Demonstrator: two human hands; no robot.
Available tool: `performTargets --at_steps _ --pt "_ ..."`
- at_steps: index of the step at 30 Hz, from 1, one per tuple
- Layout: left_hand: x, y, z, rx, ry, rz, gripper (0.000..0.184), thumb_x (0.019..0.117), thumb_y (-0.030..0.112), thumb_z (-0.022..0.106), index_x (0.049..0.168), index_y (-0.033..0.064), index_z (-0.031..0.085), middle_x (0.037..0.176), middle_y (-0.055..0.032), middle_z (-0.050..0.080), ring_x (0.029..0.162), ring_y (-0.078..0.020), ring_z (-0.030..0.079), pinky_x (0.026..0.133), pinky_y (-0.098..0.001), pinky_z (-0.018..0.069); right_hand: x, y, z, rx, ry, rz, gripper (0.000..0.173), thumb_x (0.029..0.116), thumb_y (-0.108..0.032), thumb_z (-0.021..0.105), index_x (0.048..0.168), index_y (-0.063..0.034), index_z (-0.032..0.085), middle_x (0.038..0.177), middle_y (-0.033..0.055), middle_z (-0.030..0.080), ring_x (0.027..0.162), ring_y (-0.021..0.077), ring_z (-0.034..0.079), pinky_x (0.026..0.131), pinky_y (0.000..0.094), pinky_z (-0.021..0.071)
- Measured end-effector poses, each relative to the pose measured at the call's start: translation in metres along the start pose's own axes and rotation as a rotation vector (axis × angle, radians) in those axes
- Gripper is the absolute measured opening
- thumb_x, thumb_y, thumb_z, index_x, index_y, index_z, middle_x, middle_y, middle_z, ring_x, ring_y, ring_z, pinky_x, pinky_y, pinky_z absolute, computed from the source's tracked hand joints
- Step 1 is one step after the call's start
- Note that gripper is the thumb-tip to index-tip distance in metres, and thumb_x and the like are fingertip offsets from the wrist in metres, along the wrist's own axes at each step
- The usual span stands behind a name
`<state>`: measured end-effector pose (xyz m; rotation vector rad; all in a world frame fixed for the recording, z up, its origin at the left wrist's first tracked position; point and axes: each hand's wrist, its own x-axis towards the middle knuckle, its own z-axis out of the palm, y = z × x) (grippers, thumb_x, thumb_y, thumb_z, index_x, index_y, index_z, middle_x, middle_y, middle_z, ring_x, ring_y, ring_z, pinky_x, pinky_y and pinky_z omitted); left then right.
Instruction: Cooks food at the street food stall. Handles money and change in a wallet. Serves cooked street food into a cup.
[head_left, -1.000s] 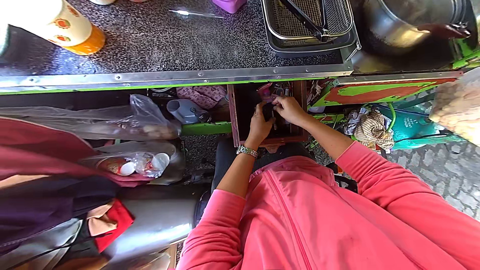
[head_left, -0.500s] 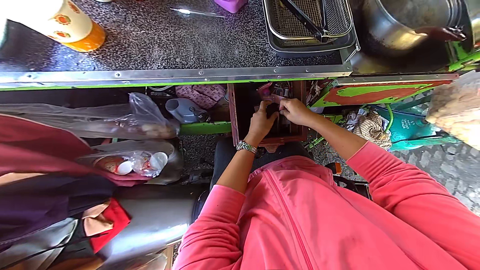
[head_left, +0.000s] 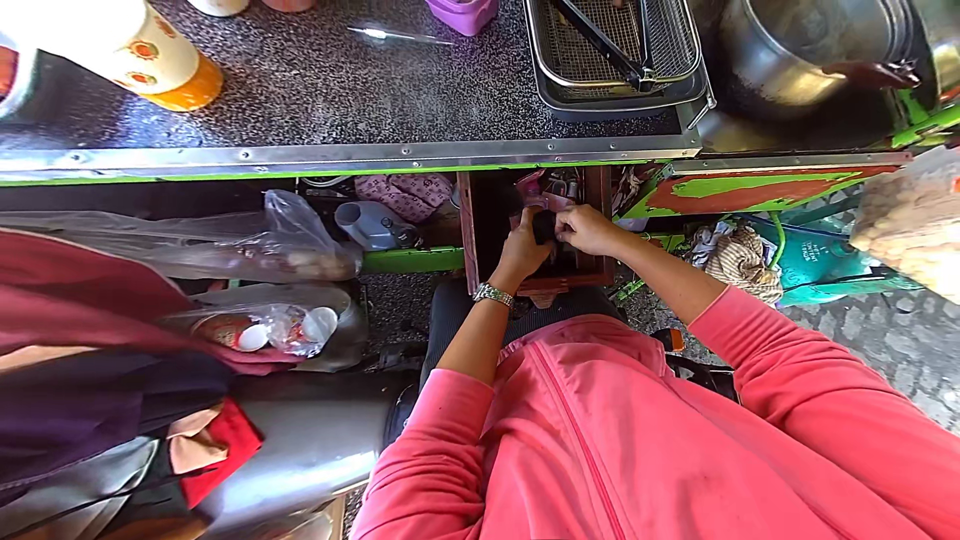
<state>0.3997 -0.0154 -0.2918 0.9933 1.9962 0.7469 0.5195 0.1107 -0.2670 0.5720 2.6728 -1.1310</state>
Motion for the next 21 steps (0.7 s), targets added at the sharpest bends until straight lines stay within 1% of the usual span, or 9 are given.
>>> performTargets --at_steps 3,5,7,11,14,15,17,19,21 --pt "-0.001 -0.012 -0.007 -0.254 -0.046 -0.003 0.063 0.0967 0.013 0.061 0.155 0.0100 0.037 0.135 -0.0263 0.059 0.123 -0.0372 0.060 0.102 -0.0558 0.0473 -0.008 0.003 0.015 -0.038 -0.080 -0.071 0.014 0.0939 -0.001 0.066 0.102 0.0069 0.074 0.147 0.0310 0.050 0.138 0.0425 0.048 0.115 0.0515 0.0399" --pt "-0.004 -0.011 -0.009 -0.272 -0.013 -0.038 0.055 0.1043 0.020 0.058 0.152 0.0019 0.039 0.139 -0.0274 0.057 0.126 -0.0370 0.058 0.106 -0.0539 0.0455 -0.013 0.001 0.026 -0.057 -0.129 -0.092 0.012 0.0925 -0.001 0.067 0.100 0.0054 0.075 0.158 0.0343 0.032 0.145 0.0458 0.039 0.116 0.0516 0.0375" --pt "-0.004 -0.011 -0.008 -0.234 0.011 -0.060 0.052 0.1063 0.025 0.057 0.148 -0.0038 0.044 0.139 -0.0289 0.057 0.128 -0.0396 0.057 0.108 -0.0558 0.0432 -0.016 0.001 0.028 -0.051 -0.127 -0.082 0.013 0.0937 -0.001 0.066 0.101 0.0055 0.074 0.161 0.0340 0.027 0.146 0.0457 0.037 0.117 0.0501 0.0370" --pt "-0.014 -0.001 -0.017 -0.421 0.039 -0.104 0.044 0.1050 0.026 0.058 0.139 -0.0007 0.052 0.132 -0.0229 0.060 0.110 -0.0314 0.062 0.090 -0.0491 0.0521 -0.030 0.002 0.015 0.291 0.067 -0.077 0.017 0.0989 -0.004 0.062 0.107 0.0095 0.069 0.149 0.0289 0.049 0.139 0.0358 0.050 0.114 0.0454 0.0416" --pt "-0.027 0.011 -0.028 -0.727 -0.047 -0.160 0.055 0.1045 0.041 0.055 0.150 0.0157 0.037 0.124 -0.0150 0.062 0.100 -0.0257 0.066 0.081 -0.0433 0.0573 -0.044 -0.011 0.005 0.748 0.141 -0.059 0.013 0.1021 -0.001 0.055 0.109 0.0081 0.061 0.110 0.0133 0.064 0.099 0.0118 0.064 0.093 0.0302 0.0542" --pt "-0.032 0.014 -0.031 -0.845 -0.127 -0.184 0.056 0.1053 0.046 0.050 0.153 0.0232 0.032 0.121 -0.0137 0.064 0.099 -0.0264 0.068 0.081 -0.0435 0.0585 -0.047 -0.016 0.004 0.856 0.135 -0.072 0.013 0.1026 -0.001 0.053 0.110 0.0070 0.060 0.112 0.0118 0.064 0.098 0.0097 0.065 0.092 0.0289 0.0553" --pt "-0.039 0.019 -0.033 -1.051 -0.254 -0.172 0.043 0.1068 0.051 0.039 0.137 0.0223 0.050 0.107 -0.0105 0.072 0.091 -0.0236 0.073 0.077 -0.0387 0.0617 -0.052 -0.025 0.003 0.947 0.127 -0.127 0.014 0.1029 -0.002 0.051 0.110 0.0058 0.061 0.134 0.0136 0.060 0.109 0.0095 0.065 0.096 0.0272 0.0555" --pt "-0.044 0.025 -0.030 -1.165 -0.226 -0.153 0.038 0.1067 0.045 0.035 0.119 0.0176 0.058 0.093 -0.0054 0.070 0.078 -0.0159 0.070 0.067 -0.0301 0.0600 -0.057 -0.034 0.005 0.838 0.185 -0.207 0.016 0.1011 -0.004 0.055 0.113 0.0057 0.060 0.149 0.0160 0.051 0.126 0.0126 0.059 0.103 0.0285 0.0512" --pt "-0.050 0.033 -0.028 -1.256 -0.098 -0.166 0.029 0.1063 0.038 0.037 0.111 0.0185 0.058 0.089 -0.0018 0.067 0.075 -0.0125 0.067 0.066 -0.0286 0.0581 -0.062 -0.041 0.009 0.567 0.316 -0.331 0.039 0.0948 -0.014 0.070 0.126 0.0047 0.056 0.152 0.0225 0.046 0.135 0.0239 0.055 0.100 0.0360 0.0557"
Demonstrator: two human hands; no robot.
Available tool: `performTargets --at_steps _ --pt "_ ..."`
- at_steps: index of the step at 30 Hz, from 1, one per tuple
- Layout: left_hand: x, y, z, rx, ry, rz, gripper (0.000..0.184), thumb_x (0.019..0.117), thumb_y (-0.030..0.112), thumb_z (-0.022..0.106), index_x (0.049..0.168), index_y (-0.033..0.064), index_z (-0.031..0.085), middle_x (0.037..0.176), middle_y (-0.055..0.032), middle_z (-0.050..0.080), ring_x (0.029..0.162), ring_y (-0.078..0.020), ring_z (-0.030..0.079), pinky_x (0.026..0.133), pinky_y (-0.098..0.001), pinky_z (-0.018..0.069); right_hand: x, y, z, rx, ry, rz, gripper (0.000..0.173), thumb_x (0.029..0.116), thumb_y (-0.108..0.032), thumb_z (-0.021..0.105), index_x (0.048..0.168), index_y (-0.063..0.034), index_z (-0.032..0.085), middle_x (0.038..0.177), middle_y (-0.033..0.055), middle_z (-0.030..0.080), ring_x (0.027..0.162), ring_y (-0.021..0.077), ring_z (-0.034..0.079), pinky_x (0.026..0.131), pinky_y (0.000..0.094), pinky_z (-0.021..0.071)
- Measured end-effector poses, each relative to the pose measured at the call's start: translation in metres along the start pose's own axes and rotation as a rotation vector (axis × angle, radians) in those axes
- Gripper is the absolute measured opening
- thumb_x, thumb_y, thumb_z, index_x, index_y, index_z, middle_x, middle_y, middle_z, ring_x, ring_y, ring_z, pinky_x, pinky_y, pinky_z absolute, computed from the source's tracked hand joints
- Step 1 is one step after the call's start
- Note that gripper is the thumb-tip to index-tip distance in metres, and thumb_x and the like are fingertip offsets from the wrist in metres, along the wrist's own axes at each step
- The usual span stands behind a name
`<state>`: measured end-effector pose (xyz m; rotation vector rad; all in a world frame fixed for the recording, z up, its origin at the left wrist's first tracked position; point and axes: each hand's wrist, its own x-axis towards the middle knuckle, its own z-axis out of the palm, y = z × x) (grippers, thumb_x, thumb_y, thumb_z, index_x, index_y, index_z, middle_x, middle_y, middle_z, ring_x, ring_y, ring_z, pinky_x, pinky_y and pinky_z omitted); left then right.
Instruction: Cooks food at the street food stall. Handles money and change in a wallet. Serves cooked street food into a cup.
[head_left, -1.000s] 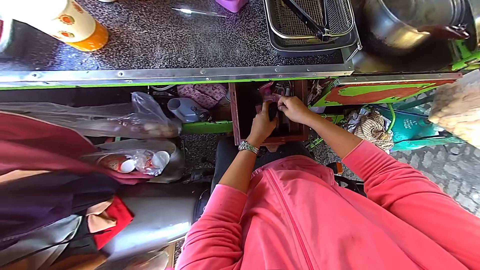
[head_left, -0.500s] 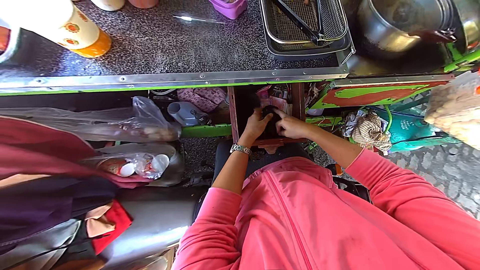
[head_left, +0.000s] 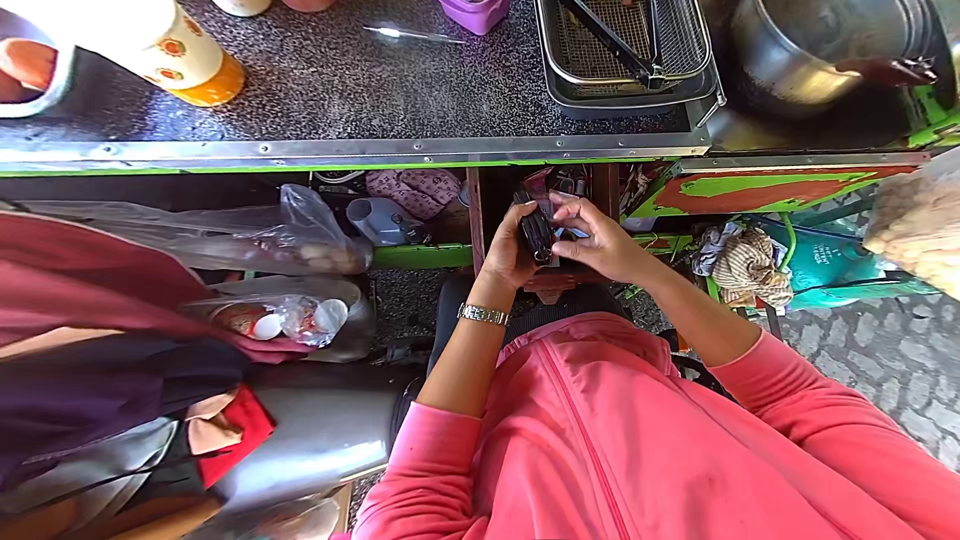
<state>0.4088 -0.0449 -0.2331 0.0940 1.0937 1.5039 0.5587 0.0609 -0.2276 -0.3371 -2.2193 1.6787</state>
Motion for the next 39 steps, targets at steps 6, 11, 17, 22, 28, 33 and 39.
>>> performTargets --at_steps 6,11,17,22,28,33,39 --pt "-0.008 -0.003 0.011 -0.066 0.133 0.156 0.052 0.1031 0.028 0.052 0.150 0.0245 0.030 0.108 -0.0071 0.063 0.091 -0.0180 0.067 0.075 -0.0359 0.0587 -0.013 -0.005 0.023 -0.603 0.176 -0.487 0.026 0.0916 -0.015 0.074 0.111 0.0022 0.070 0.098 0.0192 0.068 0.092 0.0294 0.069 0.084 0.0362 0.0587" --pt "-0.015 -0.011 0.008 0.107 0.245 0.272 0.064 0.1033 0.041 0.052 0.158 0.0240 0.023 0.138 -0.0103 0.054 0.115 -0.0202 0.061 0.092 -0.0395 0.0546 -0.016 -0.016 0.027 -0.634 0.157 -0.531 0.013 0.0981 -0.003 0.062 0.097 0.0041 0.072 0.093 0.0162 0.073 0.091 0.0246 0.073 0.085 0.0286 0.0591" --pt "-0.039 -0.017 0.010 0.313 0.155 0.362 0.059 0.1051 0.055 0.035 0.151 0.0167 0.033 0.127 -0.0026 0.057 0.108 -0.0093 0.062 0.091 -0.0322 0.0552 -0.014 -0.048 0.021 -0.465 0.110 -0.395 0.014 0.0994 -0.004 0.060 0.100 0.0044 0.071 0.094 0.0161 0.069 0.089 0.0217 0.069 0.083 0.0281 0.0569" --pt "-0.068 -0.032 0.008 0.636 0.002 0.412 0.064 0.0974 0.072 0.041 0.148 0.0334 0.044 0.132 0.0039 0.059 0.104 -0.0063 0.063 0.084 -0.0313 0.0557 0.009 -0.044 -0.005 -0.195 0.128 0.067 0.018 0.1038 -0.012 0.056 0.109 0.0009 0.067 0.097 0.0080 0.067 0.080 0.0073 0.062 0.074 0.0238 0.0531" --pt "-0.068 -0.042 0.006 0.596 0.055 0.335 0.058 0.0967 0.046 0.057 0.151 0.0367 0.039 0.143 -0.0004 0.053 0.114 -0.0131 0.060 0.088 -0.0386 0.0537 0.013 -0.027 -0.008 -0.028 0.069 0.262 0.029 0.1065 -0.023 0.056 0.125 -0.0009 0.060 0.098 0.0073 0.067 0.077 0.0095 0.065 0.069 0.0270 0.0556" --pt "-0.066 -0.036 0.006 0.465 0.097 0.456 0.059 0.1018 0.039 0.047 0.157 0.0352 0.027 0.144 0.0013 0.051 0.113 -0.0087 0.060 0.090 -0.0337 0.0542 -0.010 -0.042 0.008 -0.010 -0.019 0.180 0.069 0.0935 -0.027 0.075 0.148 0.0002 0.043 0.121 0.0158 0.069 0.088 0.0193 0.074 0.072 0.0353 0.0639" --pt "-0.073 -0.023 0.003 0.550 -0.041 0.479 0.078 0.0885 0.017 0.047 0.159 0.0354 0.018 0.143 -0.0006 0.049 0.107 -0.0082 0.062 0.079 -0.0296 0.0570 -0.018 -0.051 0.009 -0.287 0.082 -0.018 0.040 0.0945 -0.002 0.058 0.134 -0.0006 0.052 0.110 0.0131 0.073 0.083 0.0175 0.073 0.072 0.0333 0.0599"
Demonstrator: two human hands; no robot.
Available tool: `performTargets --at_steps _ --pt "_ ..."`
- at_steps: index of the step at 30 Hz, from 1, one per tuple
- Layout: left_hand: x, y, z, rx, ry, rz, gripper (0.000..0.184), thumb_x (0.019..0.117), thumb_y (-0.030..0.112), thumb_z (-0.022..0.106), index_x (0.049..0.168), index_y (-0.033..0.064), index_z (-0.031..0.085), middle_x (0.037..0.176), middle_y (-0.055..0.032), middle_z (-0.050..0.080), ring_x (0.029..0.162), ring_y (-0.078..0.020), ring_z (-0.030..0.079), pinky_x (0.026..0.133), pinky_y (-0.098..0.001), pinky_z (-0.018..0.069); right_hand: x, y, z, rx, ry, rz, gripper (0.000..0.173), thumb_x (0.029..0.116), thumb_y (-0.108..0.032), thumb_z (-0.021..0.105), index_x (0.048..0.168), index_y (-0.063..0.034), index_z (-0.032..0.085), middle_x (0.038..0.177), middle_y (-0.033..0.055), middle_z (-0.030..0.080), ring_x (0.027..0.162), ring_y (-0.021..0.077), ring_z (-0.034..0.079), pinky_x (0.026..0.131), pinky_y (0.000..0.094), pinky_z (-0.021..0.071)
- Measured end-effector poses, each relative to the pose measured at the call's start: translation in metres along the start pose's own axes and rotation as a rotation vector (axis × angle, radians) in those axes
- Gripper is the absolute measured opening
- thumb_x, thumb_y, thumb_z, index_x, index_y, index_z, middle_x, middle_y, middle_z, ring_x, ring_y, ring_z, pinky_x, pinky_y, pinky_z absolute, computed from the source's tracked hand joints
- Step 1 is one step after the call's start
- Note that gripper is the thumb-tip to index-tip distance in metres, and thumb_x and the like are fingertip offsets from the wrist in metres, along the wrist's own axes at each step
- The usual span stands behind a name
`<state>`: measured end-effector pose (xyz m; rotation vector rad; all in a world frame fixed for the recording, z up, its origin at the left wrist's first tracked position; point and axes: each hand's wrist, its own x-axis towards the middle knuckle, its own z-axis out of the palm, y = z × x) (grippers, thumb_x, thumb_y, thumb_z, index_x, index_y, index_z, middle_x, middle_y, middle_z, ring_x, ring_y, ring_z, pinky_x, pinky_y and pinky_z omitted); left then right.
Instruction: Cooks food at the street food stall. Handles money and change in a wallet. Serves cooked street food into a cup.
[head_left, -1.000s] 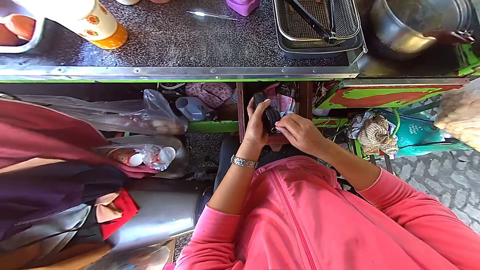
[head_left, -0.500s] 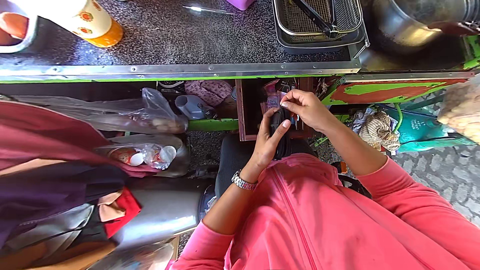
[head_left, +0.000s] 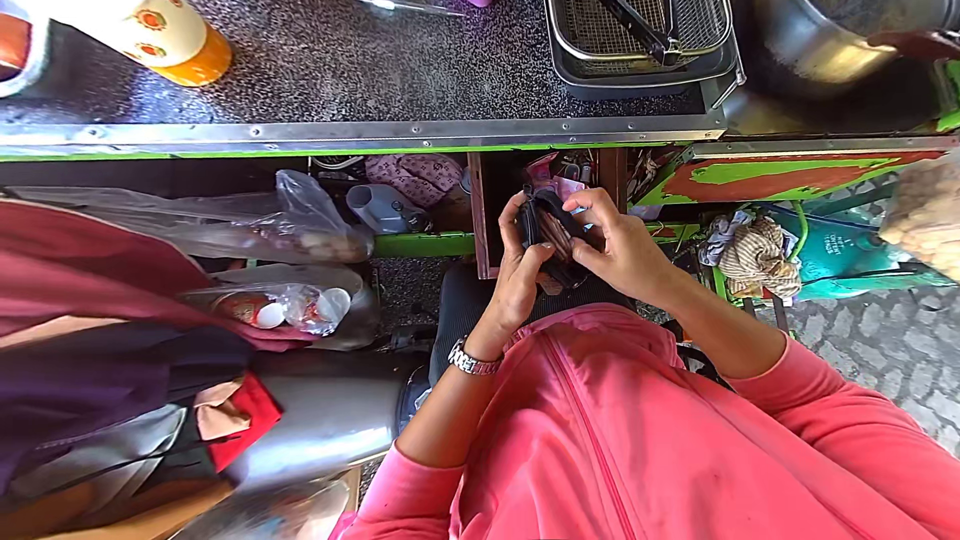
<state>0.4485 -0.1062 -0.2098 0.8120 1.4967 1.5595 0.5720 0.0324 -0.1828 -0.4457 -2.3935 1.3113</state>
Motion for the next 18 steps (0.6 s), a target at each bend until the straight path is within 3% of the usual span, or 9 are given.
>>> performTargets --at_steps 3,5,7,9,13,18 --pt "-0.001 0.007 -0.007 -0.121 -0.105 -0.065 0.087 0.0919 0.013 0.047 0.161 0.0463 0.007 0.145 -0.0059 0.049 0.086 -0.0101 0.069 0.060 -0.0286 0.0603 0.000 -0.001 -0.008 -0.114 0.038 -0.109 0.030 0.0973 -0.001 0.054 0.127 -0.0005 0.060 0.099 0.0144 0.069 0.077 0.0203 0.067 0.067 0.0350 0.0563" --pt "-0.001 0.006 -0.008 -0.265 -0.148 -0.090 0.083 0.0951 0.009 0.043 0.160 0.0481 0.009 0.140 -0.0093 0.053 0.080 -0.0167 0.072 0.056 -0.0329 0.0621 0.001 0.000 -0.012 -0.155 0.045 -0.158 0.027 0.0986 0.000 0.052 0.121 -0.0009 0.066 0.102 0.0144 0.069 0.086 0.0203 0.068 0.075 0.0329 0.0568" --pt "-0.002 0.003 -0.008 -0.355 -0.163 -0.077 0.081 0.0935 0.007 0.043 0.159 0.0466 0.015 0.138 -0.0085 0.054 0.085 -0.0179 0.072 0.059 -0.0338 0.0628 0.003 0.004 -0.014 -0.160 0.051 -0.201 0.026 0.0986 0.002 0.051 0.116 -0.0001 0.069 0.111 0.0156 0.071 0.103 0.0210 0.069 0.089 0.0317 0.0567" --pt "-0.002 -0.002 -0.007 -0.393 -0.153 -0.046 0.081 0.0923 0.005 0.043 0.158 0.0446 0.018 0.138 -0.0066 0.053 0.091 -0.0160 0.071 0.062 -0.0329 0.0629 0.004 0.007 -0.014 -0.143 0.038 -0.206 0.027 0.0984 0.003 0.050 0.116 -0.0018 0.071 0.119 0.0167 0.068 0.113 0.0228 0.067 0.095 0.0333 0.0558" --pt "-0.005 -0.008 -0.005 -0.407 -0.128 -0.008 0.084 0.0889 0.003 0.042 0.158 0.0441 0.017 0.139 -0.0043 0.051 0.101 -0.0155 0.069 0.068 -0.0341 0.0629 0.001 0.006 -0.012 -0.166 -0.009 -0.183 0.030 0.0976 0.002 0.051 0.112 -0.0077 0.076 0.130 0.0201 0.063 0.110 0.0262 0.068 0.084 0.0369 0.0589" --pt "-0.008 -0.014 -0.006 -0.419 -0.122 0.027 0.086 0.0869 0.007 0.048 0.158 0.0424 0.016 0.137 -0.0002 0.053 0.103 -0.0111 0.067 0.071 -0.0296 0.0618 -0.005 -0.001 -0.007 -0.208 0.006 -0.213 0.024 0.0979 -0.006 0.055 0.110 -0.0062 0.076 0.128 0.0183 0.065 0.101 0.0231 0.070 0.077 0.0346 0.0592"
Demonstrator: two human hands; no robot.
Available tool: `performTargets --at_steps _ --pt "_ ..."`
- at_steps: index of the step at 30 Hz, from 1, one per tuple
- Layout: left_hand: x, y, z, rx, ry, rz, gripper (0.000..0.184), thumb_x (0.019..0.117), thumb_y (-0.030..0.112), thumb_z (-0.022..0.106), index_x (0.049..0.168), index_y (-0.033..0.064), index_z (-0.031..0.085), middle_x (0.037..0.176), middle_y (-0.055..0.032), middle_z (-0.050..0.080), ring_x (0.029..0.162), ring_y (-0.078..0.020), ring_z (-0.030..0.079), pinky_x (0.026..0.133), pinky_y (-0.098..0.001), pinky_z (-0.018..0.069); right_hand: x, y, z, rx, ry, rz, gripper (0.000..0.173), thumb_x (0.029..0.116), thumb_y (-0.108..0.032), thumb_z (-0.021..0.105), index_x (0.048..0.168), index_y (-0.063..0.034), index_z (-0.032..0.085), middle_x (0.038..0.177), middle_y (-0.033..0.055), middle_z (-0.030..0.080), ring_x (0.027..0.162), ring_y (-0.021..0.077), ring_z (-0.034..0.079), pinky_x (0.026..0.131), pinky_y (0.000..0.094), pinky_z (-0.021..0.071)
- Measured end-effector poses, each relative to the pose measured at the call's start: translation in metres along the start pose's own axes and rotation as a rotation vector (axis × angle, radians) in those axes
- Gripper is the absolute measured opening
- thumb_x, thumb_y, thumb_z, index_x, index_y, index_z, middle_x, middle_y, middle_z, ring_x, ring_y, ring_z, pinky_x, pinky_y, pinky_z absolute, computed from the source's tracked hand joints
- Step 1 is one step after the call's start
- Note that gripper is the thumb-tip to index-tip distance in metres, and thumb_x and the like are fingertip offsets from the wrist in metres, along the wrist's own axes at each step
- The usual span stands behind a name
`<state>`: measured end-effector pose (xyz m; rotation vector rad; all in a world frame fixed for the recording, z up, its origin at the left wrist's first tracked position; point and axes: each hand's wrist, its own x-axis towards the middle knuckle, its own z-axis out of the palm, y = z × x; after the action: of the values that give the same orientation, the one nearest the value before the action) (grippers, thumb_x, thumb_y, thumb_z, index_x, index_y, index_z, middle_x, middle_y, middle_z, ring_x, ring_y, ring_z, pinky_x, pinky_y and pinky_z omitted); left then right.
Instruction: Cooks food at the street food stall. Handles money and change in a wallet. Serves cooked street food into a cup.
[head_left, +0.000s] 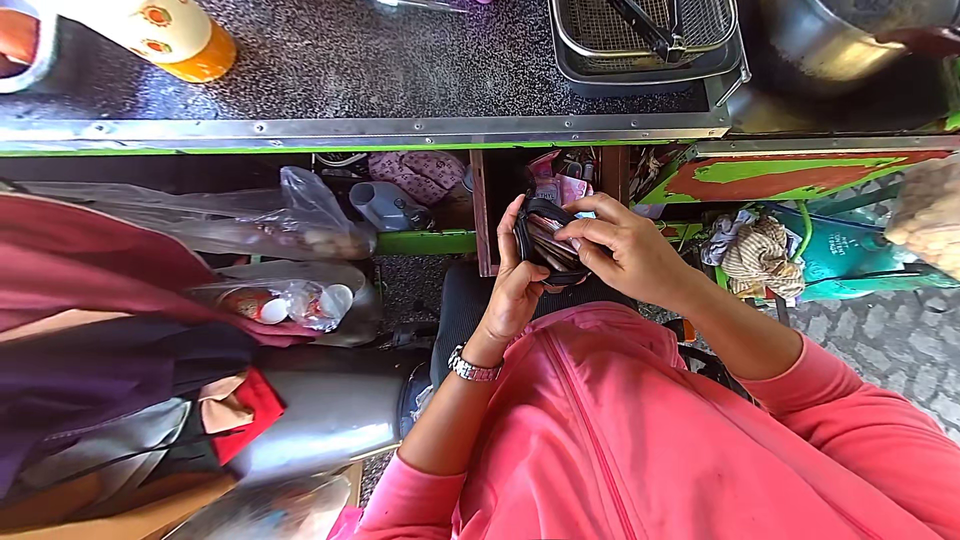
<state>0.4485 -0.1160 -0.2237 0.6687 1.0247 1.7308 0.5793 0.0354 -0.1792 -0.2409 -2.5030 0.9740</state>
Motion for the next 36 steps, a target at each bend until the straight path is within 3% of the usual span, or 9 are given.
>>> performTargets --at_steps 5,9,14,20,25,29,32,34,36 --pt "-0.001 -0.002 0.001 -0.004 0.031 0.002 0.084 0.0901 0.010 0.050 0.157 0.0445 0.014 0.134 -0.0001 0.056 0.093 -0.0082 0.069 0.065 -0.0240 0.0603 -0.001 -0.005 0.000 -0.041 -0.002 -0.029 0.023 0.0985 -0.004 0.056 0.110 -0.0064 0.076 0.129 0.0195 0.065 0.100 0.0262 0.071 0.074 0.0358 0.0598" --pt "0.000 0.003 0.009 0.091 0.122 -0.077 0.077 0.1006 0.025 0.060 0.157 0.0465 0.013 0.136 -0.0013 0.057 0.096 -0.0116 0.071 0.071 -0.0292 0.0630 -0.002 -0.010 0.004 -0.069 0.014 -0.014 0.013 0.0968 -0.011 0.067 0.106 -0.0046 0.072 0.125 0.0192 0.066 0.098 0.0264 0.072 0.070 0.0351 0.0606" --pt "0.001 0.006 0.012 0.108 0.126 -0.107 0.080 0.0944 0.003 0.041 0.159 0.0418 0.015 0.129 -0.0054 0.058 0.091 -0.0144 0.070 0.065 -0.0324 0.0626 0.002 -0.001 0.004 -0.061 0.038 0.025 0.012 0.0970 -0.005 0.063 0.106 -0.0016 0.070 0.119 0.0178 0.068 0.104 0.0256 0.071 0.078 0.0351 0.0604" --pt "0.002 0.011 0.014 0.029 0.109 -0.126 0.079 0.0939 0.002 0.037 0.159 0.0399 0.013 0.138 -0.0089 0.054 0.097 -0.0237 0.072 0.067 -0.0427 0.0642 0.009 0.006 -0.001 0.015 0.039 0.061 0.012 0.0981 -0.004 0.062 0.105 -0.0013 0.072 0.114 0.0148 0.069 0.106 0.0213 0.069 0.089 0.0322 0.0575" --pt "0.002 0.013 0.017 -0.018 0.121 -0.145 0.077 0.0950 0.002 0.036 0.158 0.0404 0.015 0.135 -0.0099 0.056 0.094 -0.0237 0.073 0.066 -0.0407 0.0643 0.011 0.008 -0.005 0.033 0.024 0.061 0.014 0.0990 -0.004 0.060 0.107 -0.0020 0.072 0.114 0.0134 0.069 0.107 0.0188 0.068 0.091 0.0303 0.0561" --pt "0.002 0.016 0.021 -0.016 0.142 -0.146 0.075 0.0964 0.004 0.037 0.158 0.0399 0.014 0.134 -0.0104 0.056 0.094 -0.0239 0.073 0.064 -0.0409 0.0642 0.012 0.004 -0.007 0.011 0.021 0.052 0.015 0.1000 -0.005 0.059 0.107 -0.0024 0.072 0.113 0.0131 0.069 0.106 0.0184 0.068 0.090 0.0296 0.0565" --pt "0.003 0.019 0.031 0.030 0.247 -0.140 0.064 0.1024 0.015 0.051 0.154 0.0413 0.023 0.128 -0.0093 0.060 0.086 -0.0236 0.074 0.058 -0.0393 0.0637 0.010 -0.002 -0.006 -0.045 0.016 -0.003 0.014 0.0980 -0.007 0.063 0.108 -0.0014 0.072 0.115 0.0157 0.069 0.104 0.0223 0.070 0.084 0.0323 0.0590" --pt "0.004 0.019 0.034 0.095 0.306 -0.126 0.064 0.1005 0.016 0.057 0.151 0.0403 0.026 0.126 -0.0080 0.060 0.079 -0.0195 0.073 0.055 -0.0342 0.0624 0.010 -0.008 -0.004 -0.095 -0.007 -0.032 0.017 0.0936 -0.004 0.068 0.110 0.0000 0.071 0.118 0.0189 0.068 0.102 0.0267 0.071 0.079 0.0360 0.0606" --pt "0.005 0.019 0.034 0.140 0.323 -0.118 0.071 0.0953 0.010 0.055 0.152 0.0393 0.025 0.128 -0.0062 0.058 0.083 -0.0156 0.071 0.058 -0.0305 0.0608 0.011 -0.011 -0.003 -0.150 -0.025 -0.038 0.020 0.0918 -0.004 0.069 0.111 0.0006 0.069 0.121 0.0206 0.067 0.099 0.0293 0.072 0.075 0.0377 0.0612"
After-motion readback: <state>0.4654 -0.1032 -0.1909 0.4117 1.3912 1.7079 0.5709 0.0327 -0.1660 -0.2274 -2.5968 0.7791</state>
